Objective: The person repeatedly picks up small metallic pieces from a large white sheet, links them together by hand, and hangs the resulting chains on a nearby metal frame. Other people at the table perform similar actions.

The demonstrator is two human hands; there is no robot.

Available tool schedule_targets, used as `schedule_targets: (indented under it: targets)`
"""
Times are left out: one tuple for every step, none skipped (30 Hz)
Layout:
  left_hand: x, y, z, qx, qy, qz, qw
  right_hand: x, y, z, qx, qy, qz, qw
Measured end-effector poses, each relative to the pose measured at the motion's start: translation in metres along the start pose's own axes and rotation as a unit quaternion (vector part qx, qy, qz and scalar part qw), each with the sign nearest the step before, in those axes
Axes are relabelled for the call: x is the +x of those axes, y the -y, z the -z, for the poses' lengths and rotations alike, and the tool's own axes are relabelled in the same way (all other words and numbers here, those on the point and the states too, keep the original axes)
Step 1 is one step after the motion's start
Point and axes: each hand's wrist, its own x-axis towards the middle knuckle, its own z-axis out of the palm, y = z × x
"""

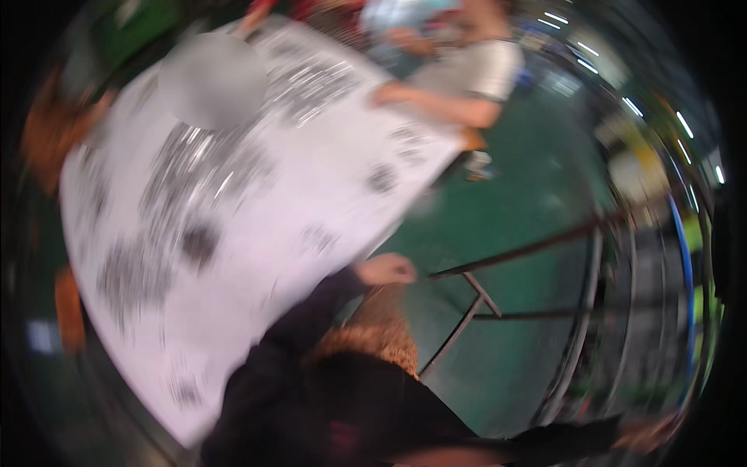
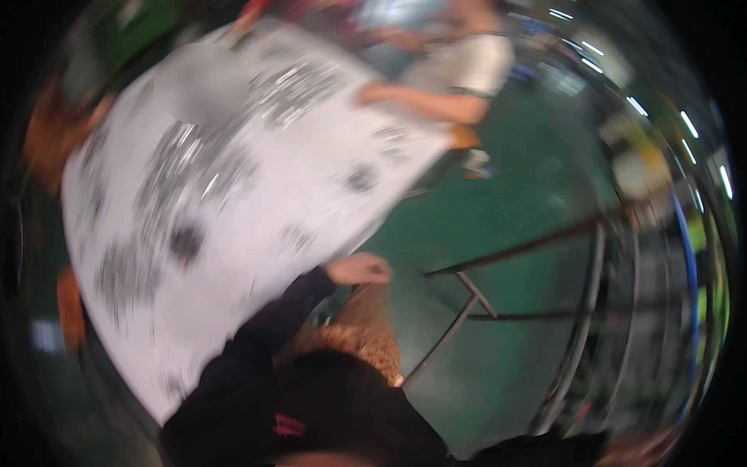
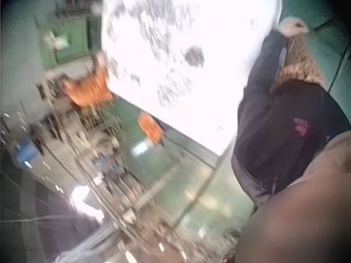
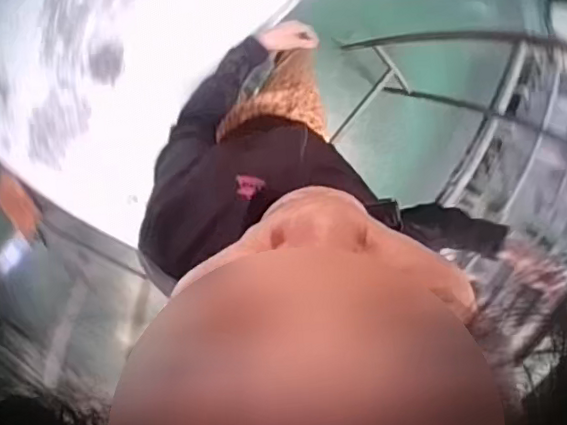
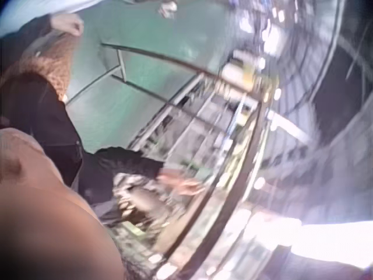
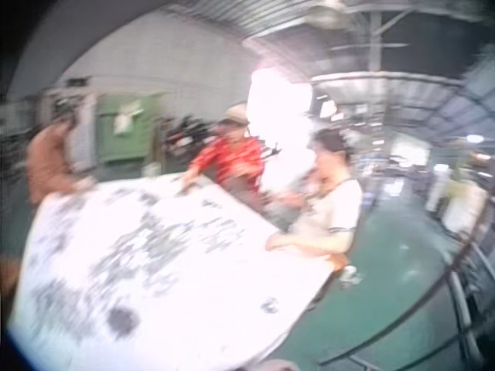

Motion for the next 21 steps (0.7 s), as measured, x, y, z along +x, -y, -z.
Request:
schedule_targets:
  targets:
    - [-0.006, -0.019, -0.010, 0.001, 0.004, 0.008, 1.000, -0.029, 0.045, -0.020, 0.137, 0.033, -0.075, 0.987]
    - [-0.010, -0.039, -0.014, 0.014, 0.004, -0.025, 1.000, -0.059, 0.090, -0.045, 0.266, 0.045, -0.156, 0.950]
    - [-0.021, -0.057, -0.018, 0.014, -0.027, -0.002, 1.000, -0.093, 0.135, -0.064, 0.326, 0.027, -0.149, 0.933]
    - [-0.037, -0.072, -0.015, 0.018, -0.053, -0.001, 0.998, -0.124, 0.178, -0.077, 0.374, -0.001, -0.152, 0.915]
    - [-0.060, -0.080, -0.010, 0.033, -0.114, 0.047, 0.992, -0.154, 0.224, -0.095, 0.417, 0.015, -0.261, 0.871]
    - [-0.077, -0.089, -0.005, 0.045, -0.174, 0.076, 0.981, -0.173, 0.262, -0.109, 0.449, 0.073, -0.327, 0.828]
    - [-0.095, -0.095, 0.002, 0.056, -0.235, 0.083, 0.967, -0.177, 0.296, -0.125, 0.465, 0.107, -0.388, 0.788]
    - [-0.118, -0.096, 0.009, 0.102, -0.291, 0.135, 0.942, -0.187, 0.325, -0.126, 0.536, 0.127, -0.387, 0.739]
    - [-0.148, -0.095, 0.019, 0.148, -0.358, 0.148, 0.910, -0.188, 0.347, -0.126, 0.527, 0.153, -0.407, 0.730]
    - [-0.177, -0.093, 0.030, 0.185, -0.399, 0.194, 0.877, -0.187, 0.363, -0.123, 0.523, 0.173, -0.407, 0.729]
    - [-0.204, -0.090, 0.042, 0.221, -0.435, 0.234, 0.841, -0.184, 0.376, -0.122, 0.535, 0.181, -0.424, 0.708]
    - [-0.230, -0.086, 0.052, 0.260, -0.469, 0.290, 0.793, -0.180, 0.384, -0.121, 0.555, 0.185, -0.417, 0.695]
    - [-0.251, -0.083, 0.060, 0.281, -0.482, 0.375, 0.740, -0.177, 0.390, -0.122, 0.576, 0.189, -0.407, 0.683]
    - [-0.266, -0.077, 0.067, 0.311, -0.507, 0.419, 0.686, -0.176, 0.391, -0.122, 0.570, 0.200, -0.405, 0.686]
    - [-0.277, -0.071, 0.074, 0.331, -0.523, 0.468, 0.631, -0.176, 0.389, -0.122, 0.564, 0.212, -0.402, 0.689]
    - [-0.283, -0.065, 0.079, 0.344, -0.523, 0.491, 0.606, -0.178, 0.385, -0.123, 0.544, 0.232, -0.413, 0.693]
    - [-0.285, -0.058, 0.083, 0.360, -0.525, 0.506, 0.582, -0.179, 0.379, -0.124, 0.544, 0.237, -0.399, 0.699]
    - [-0.285, -0.052, 0.085, 0.377, -0.526, 0.513, 0.564, -0.181, 0.371, -0.123, 0.528, 0.248, -0.401, 0.706]
    - [-0.284, -0.046, 0.086, 0.389, -0.530, 0.512, 0.553, -0.183, 0.363, -0.122, 0.501, 0.262, -0.409, 0.716]
    - [-0.281, -0.041, 0.086, 0.403, -0.535, 0.502, 0.547, -0.186, 0.357, -0.121, 0.504, 0.270, -0.397, 0.719]
    - [-0.278, -0.036, 0.087, 0.411, -0.533, 0.500, 0.546, -0.188, 0.351, -0.120, 0.496, 0.281, -0.391, 0.723]
